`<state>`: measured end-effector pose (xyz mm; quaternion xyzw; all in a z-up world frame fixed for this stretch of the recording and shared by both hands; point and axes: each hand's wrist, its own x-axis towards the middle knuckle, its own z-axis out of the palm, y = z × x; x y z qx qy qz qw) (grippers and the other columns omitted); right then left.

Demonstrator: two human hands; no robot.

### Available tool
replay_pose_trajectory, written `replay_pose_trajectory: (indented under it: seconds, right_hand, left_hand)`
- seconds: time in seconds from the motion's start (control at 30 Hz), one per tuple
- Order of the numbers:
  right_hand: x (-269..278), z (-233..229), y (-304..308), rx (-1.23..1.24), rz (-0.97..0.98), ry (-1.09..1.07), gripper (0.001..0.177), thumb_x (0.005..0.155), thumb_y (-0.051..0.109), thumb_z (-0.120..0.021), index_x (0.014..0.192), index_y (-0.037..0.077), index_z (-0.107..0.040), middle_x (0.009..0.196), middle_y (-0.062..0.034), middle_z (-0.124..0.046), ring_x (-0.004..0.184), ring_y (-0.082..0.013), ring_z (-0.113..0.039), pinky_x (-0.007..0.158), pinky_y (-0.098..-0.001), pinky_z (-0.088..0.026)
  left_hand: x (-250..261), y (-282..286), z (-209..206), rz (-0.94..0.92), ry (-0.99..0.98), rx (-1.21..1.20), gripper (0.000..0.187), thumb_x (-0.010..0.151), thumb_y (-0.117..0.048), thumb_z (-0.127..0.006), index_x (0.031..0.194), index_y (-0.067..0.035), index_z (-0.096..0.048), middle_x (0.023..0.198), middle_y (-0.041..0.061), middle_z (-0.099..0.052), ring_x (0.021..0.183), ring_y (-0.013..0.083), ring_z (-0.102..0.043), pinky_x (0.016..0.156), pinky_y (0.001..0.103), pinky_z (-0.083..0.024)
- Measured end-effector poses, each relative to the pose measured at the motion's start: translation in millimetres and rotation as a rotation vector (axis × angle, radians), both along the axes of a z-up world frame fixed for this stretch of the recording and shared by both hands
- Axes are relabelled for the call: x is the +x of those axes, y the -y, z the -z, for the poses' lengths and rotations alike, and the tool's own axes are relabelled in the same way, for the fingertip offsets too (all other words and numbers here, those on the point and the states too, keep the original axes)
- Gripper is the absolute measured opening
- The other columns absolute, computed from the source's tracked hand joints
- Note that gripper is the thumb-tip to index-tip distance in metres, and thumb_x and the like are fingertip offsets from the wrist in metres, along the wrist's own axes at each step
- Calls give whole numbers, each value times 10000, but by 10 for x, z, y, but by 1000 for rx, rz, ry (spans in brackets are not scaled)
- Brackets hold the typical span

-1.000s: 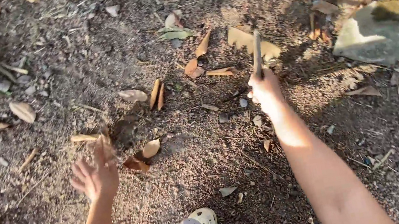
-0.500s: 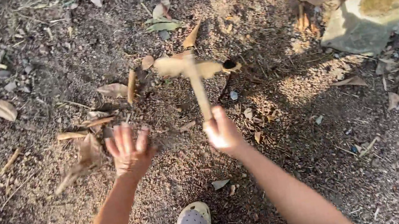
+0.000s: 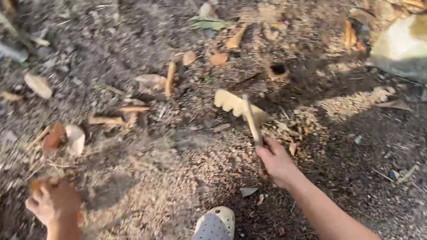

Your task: Clearing dried leaves and debris from the ground using a hand rake or similar tool.

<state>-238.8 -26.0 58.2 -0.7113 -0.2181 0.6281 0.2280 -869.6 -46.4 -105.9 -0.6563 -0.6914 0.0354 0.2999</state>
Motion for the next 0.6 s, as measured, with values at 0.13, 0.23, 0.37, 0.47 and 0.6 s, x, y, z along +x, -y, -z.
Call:
replay_pose_trajectory:
  seconds: [0.13,0.23,0.37,0.47,0.6]
  right_hand:
    - [-319,41,-390,177,-114,-173,357,1067,201,-569,1194,-126,-498,737,-163,-496,452,-178,-513,381,-343,-419]
    - [-594,-382,-654,131,-32,-53,317,990,196,-548,1257,36,-484,811,-92,-634,440,-146,-509,368,-316,-428]
    - [-633,-818,-1204,162,-88,86,333,1006,172,-553,1283,2,-481,831,-124,-652,448,-145,-512,349,-285,-412]
    - [-638,-1264,-1424,86,-153,217,359,1001,158,-534,1335,36,-485,856,-117,-665,466,-129,-510,366,-266,-439]
    - [-553,-1575,-1800,129,49,122,332,1036,178,-476,1330,25,-468,840,-107,-655,461,-121,-497,365,-253,-410]
  left_hand:
    - [977,-425,-1321,-309,342,-487,185,951,-415,-696,1023,-257,-758,922,31,-739,850,237,-703,762,415,-558]
    - [1824,-696,-1964,-696,1442,-413,120,953,-119,-612,1072,-108,-601,793,97,-691,590,224,-629,493,405,-529]
    - [2414,-1413,-1522,178,634,-733,420,937,-306,-635,1352,-366,-602,1477,159,-382,1370,343,-345,1161,571,-294]
    - [2712,-1673,-1074,252,549,-981,456,1012,-262,-520,1448,-397,-522,1675,130,-149,1553,384,-118,1218,625,-121]
    - [2467,-1811,-578,195,481,-1053,496,1073,-354,-322,1567,-390,-351,1700,51,-66,1566,342,-74,1175,694,-101]
